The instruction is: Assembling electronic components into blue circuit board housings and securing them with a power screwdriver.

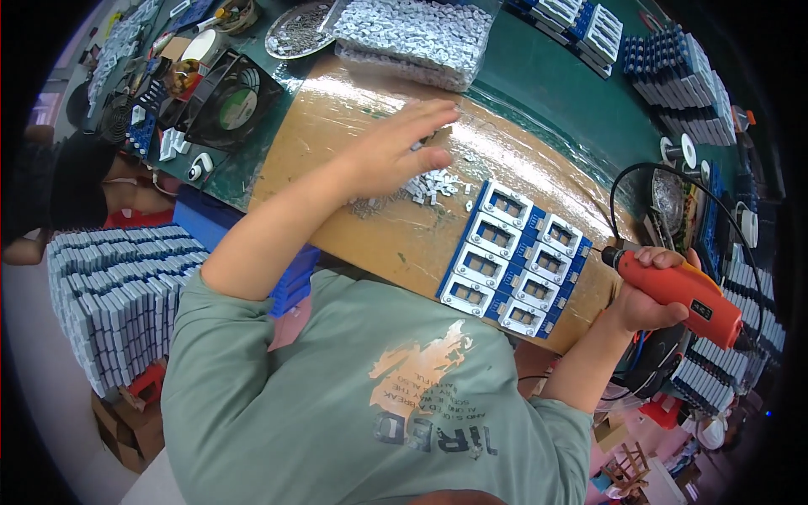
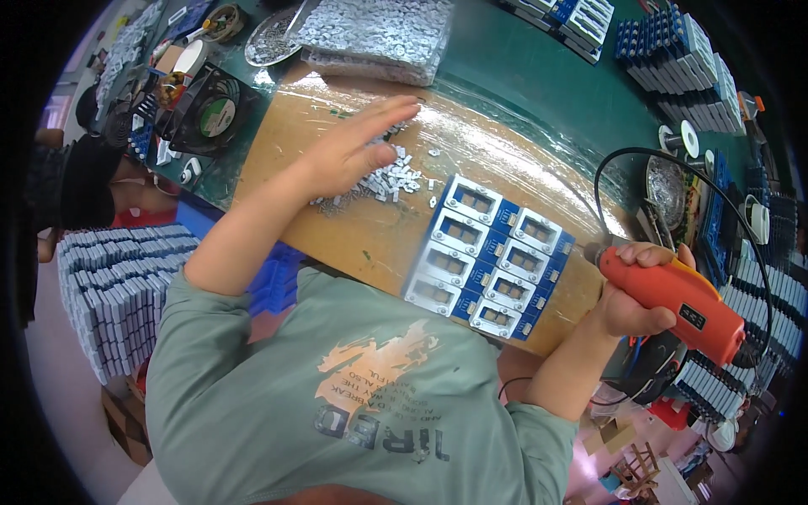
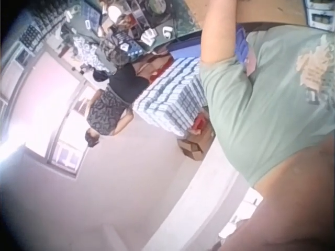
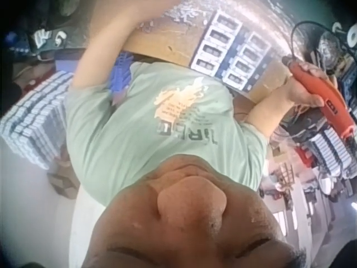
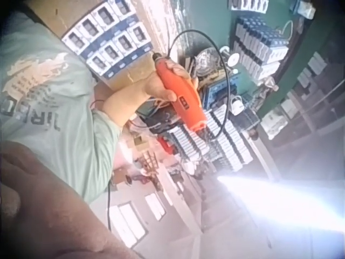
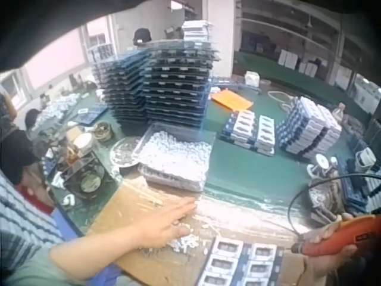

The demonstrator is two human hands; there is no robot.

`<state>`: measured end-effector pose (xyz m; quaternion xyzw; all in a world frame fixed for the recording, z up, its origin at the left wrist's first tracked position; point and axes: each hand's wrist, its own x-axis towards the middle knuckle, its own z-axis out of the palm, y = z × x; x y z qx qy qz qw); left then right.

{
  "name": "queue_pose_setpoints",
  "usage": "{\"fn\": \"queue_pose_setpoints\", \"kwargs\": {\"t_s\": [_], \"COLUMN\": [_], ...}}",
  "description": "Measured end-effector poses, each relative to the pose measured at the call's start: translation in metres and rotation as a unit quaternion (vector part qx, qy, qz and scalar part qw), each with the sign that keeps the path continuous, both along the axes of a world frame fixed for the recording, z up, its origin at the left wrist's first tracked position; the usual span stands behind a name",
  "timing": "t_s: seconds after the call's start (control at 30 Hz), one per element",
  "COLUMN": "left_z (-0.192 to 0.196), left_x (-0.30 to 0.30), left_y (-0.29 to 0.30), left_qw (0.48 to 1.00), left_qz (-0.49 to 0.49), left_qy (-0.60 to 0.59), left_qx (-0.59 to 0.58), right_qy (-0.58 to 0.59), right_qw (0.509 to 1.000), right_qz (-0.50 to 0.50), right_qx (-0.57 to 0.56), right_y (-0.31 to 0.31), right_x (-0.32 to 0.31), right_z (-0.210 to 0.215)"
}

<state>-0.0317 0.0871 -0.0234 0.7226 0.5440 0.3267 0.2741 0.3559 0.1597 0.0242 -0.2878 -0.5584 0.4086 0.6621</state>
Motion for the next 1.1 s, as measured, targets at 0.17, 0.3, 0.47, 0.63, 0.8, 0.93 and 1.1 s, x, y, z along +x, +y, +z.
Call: {"fn": "queue_pose_setpoints", "kwargs": {"t_s": [0.17,0.3,0.47,0.63,0.8,0.93,1.1], "left_z": [0.005,0.008,0.021,0.021,-0.001,0.009,0.003], "left_x": [0.027,0.043,0.017,-0.038,-0.002,0.034,0.047], "left_y": [0.002,0.009,0.004,-0.054,-0.102,-0.078,-0.046], "left_qw": [1.0,0.998,0.984,0.984,0.982,0.984,0.983], "left_qz": [0.012,0.001,0.037,0.111,0.176,0.168,0.144], "left_qy": [-0.004,-0.044,-0.17,-0.132,-0.065,-0.059,-0.111], "left_qx": [-0.001,-0.038,-0.027,0.036,0.013,0.007,0.028], "right_qy": [0.009,0.015,0.022,0.049,0.046,0.052,0.057], "right_qw": [1.0,1.0,1.0,0.999,0.998,0.997,0.996], "right_qz": [0.003,-0.009,-0.019,0.004,0.033,0.051,0.055], "right_qx": [0.002,0.005,0.002,-0.003,0.024,0.035,0.033], "right_y": [0.002,-0.002,0.0,0.002,0.003,0.004,0.003], "right_x": [0.001,0.005,0.01,0.026,0.027,0.03,0.028], "right_z": [-0.005,-0.003,-0.008,-0.015,-0.016,-0.02,-0.017]}}
